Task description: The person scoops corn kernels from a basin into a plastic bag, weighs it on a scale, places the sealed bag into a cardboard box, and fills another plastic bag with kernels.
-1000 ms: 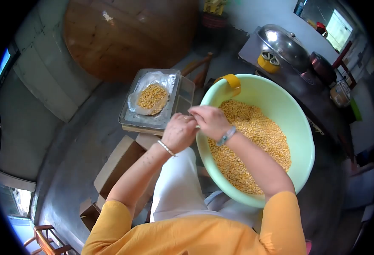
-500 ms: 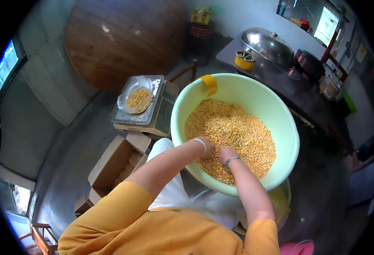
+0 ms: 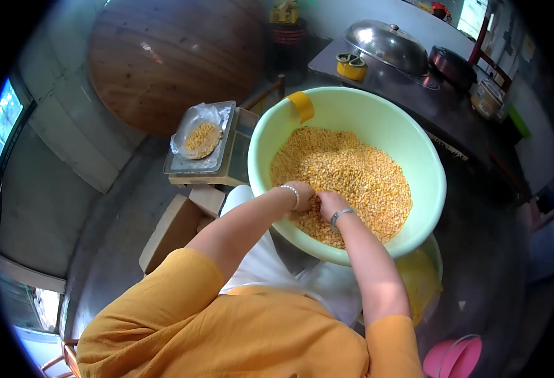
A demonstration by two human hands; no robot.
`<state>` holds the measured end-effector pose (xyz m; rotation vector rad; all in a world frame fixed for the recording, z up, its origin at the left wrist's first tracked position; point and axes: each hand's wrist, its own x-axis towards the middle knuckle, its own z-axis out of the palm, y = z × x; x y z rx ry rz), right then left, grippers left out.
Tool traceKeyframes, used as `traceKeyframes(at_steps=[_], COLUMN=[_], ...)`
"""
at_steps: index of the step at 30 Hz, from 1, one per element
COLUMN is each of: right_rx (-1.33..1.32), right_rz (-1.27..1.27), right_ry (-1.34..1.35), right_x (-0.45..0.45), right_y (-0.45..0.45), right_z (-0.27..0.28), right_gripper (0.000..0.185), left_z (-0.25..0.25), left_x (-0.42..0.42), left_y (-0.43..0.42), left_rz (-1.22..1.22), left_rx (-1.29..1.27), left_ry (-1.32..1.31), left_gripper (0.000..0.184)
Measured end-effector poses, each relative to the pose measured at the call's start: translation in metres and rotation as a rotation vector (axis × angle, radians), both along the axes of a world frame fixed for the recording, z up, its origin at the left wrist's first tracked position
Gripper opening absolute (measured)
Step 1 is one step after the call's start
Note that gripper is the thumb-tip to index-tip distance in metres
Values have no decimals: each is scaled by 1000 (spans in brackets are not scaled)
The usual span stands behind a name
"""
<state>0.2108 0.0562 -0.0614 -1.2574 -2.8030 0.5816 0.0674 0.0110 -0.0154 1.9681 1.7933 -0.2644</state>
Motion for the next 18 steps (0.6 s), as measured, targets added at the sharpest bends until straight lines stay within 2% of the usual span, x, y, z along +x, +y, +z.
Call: traceKeyframes(at_steps=[7,13,14,18], right_rx=[-15,-90,-90,-83], right_rz=[44,17,-13,33], right_ry=[-8,82,100,32], right_x=[1,11,11,3], right_y=[-1,14,15,25], right_z=[16,7,8,9], right_gripper=[30,23,17,16], left_z=[-30,-41,-48,-43], left_x=[-3,-1,-1,-3], left_y=[14,21,24,23], left_rz=[-52,-121,-126,-170], left_rx=[143,190,198,224], left_ry=[-72,-87,-95,-102], left_gripper=[26,22,22,23])
